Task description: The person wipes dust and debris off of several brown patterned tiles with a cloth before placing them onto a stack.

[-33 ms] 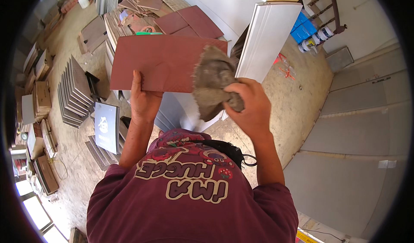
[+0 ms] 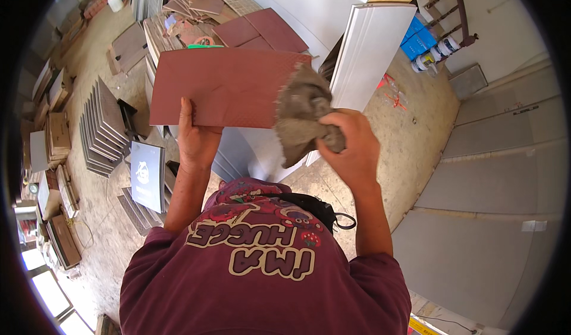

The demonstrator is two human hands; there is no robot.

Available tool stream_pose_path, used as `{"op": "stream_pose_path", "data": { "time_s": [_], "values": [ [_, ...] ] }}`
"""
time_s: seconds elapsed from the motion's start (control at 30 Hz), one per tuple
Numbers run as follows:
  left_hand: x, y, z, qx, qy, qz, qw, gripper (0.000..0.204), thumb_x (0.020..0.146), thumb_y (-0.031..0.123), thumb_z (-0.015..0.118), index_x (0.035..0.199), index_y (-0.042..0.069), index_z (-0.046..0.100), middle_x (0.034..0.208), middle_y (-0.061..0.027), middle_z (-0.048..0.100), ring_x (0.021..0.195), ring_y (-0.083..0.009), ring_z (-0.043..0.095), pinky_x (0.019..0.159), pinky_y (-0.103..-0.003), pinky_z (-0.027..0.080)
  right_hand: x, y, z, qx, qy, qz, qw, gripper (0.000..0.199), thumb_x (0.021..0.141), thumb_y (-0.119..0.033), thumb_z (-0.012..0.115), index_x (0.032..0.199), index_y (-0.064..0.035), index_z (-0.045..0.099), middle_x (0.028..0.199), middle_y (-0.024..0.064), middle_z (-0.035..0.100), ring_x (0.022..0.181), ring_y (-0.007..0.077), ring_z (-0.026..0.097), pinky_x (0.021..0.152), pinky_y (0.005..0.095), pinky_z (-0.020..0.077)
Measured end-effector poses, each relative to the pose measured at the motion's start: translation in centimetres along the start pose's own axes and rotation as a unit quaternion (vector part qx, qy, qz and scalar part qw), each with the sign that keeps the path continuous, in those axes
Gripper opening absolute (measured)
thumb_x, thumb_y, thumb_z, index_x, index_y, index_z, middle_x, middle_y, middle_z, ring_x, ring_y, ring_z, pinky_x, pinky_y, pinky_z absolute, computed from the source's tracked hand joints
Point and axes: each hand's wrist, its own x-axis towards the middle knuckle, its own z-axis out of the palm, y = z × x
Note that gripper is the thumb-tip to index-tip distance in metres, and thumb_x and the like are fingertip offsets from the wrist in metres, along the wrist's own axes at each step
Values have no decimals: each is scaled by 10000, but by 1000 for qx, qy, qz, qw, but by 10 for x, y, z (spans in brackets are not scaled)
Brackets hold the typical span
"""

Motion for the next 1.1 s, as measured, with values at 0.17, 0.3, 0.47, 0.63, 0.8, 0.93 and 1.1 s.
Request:
{"op": "stream_pose_path", "data": {
  "time_s": [0.17,0.3,0.47,0.63,0.8,0.93,1.1],
  "values": [
    [-3,12,-1,-10,9,31,999,464,957,365,382,1333,95,357,1335,-43,416,1220,-210,416,999,-384,352,-2,34,-32,48,129,107,985,384,660,39,702,1011,-58,581,1008,56,596,917,140,570,806,259,461],
    [-7,12,1,2,-5,31,999,458,959,377,377,1332,112,368,1339,-24,417,1235,-201,400,1011,-381,333,22,18,-45,119,276,100,948,456,688,64,679,1115,-32,549,1110,72,569,996,154,547,870,275,447],
    [-11,6,10,-10,-10,13,1000,458,958,368,384,1329,100,370,1345,-25,411,1242,-201,391,1023,-378,319,37,-18,-22,105,286,-94,948,538,675,93,644,1181,-23,504,1181,111,538,1046,198,534,904,310,432],
    [-13,1,-2,-24,-15,-14,1000,460,948,364,415,1300,68,406,1322,-41,442,1236,-201,399,1040,-371,297,18,-37,29,19,-48,-120,991,525,619,-142,749,1114,-162,574,1212,87,527,1123,290,482,989,473,326],
    [-15,6,-5,-39,-46,-19,998,414,959,329,383,1306,104,398,1309,-34,458,1211,-211,432,1025,-393,322,23,-26,32,58,-9,-92,994,569,600,-107,747,1132,-137,546,1213,115,523,1124,288,473,1028,520,227],
    [-16,7,-7,-50,-40,-34,997,413,957,331,387,1300,103,410,1308,-34,460,1213,-212,428,1025,-393,318,33,-15,32,48,53,-58,996,532,605,-32,711,1109,-103,554,1158,118,546,1071,280,512,968,440,346],
    [-17,7,-13,-24,-20,-24,999,425,960,340,375,1309,97,397,1302,-35,463,1226,-212,413,1024,-394,311,40,16,24,128,132,49,982,426,689,45,639,1099,-45,566,1082,77,582,1016,173,549,887,284,432]
  ]
}}
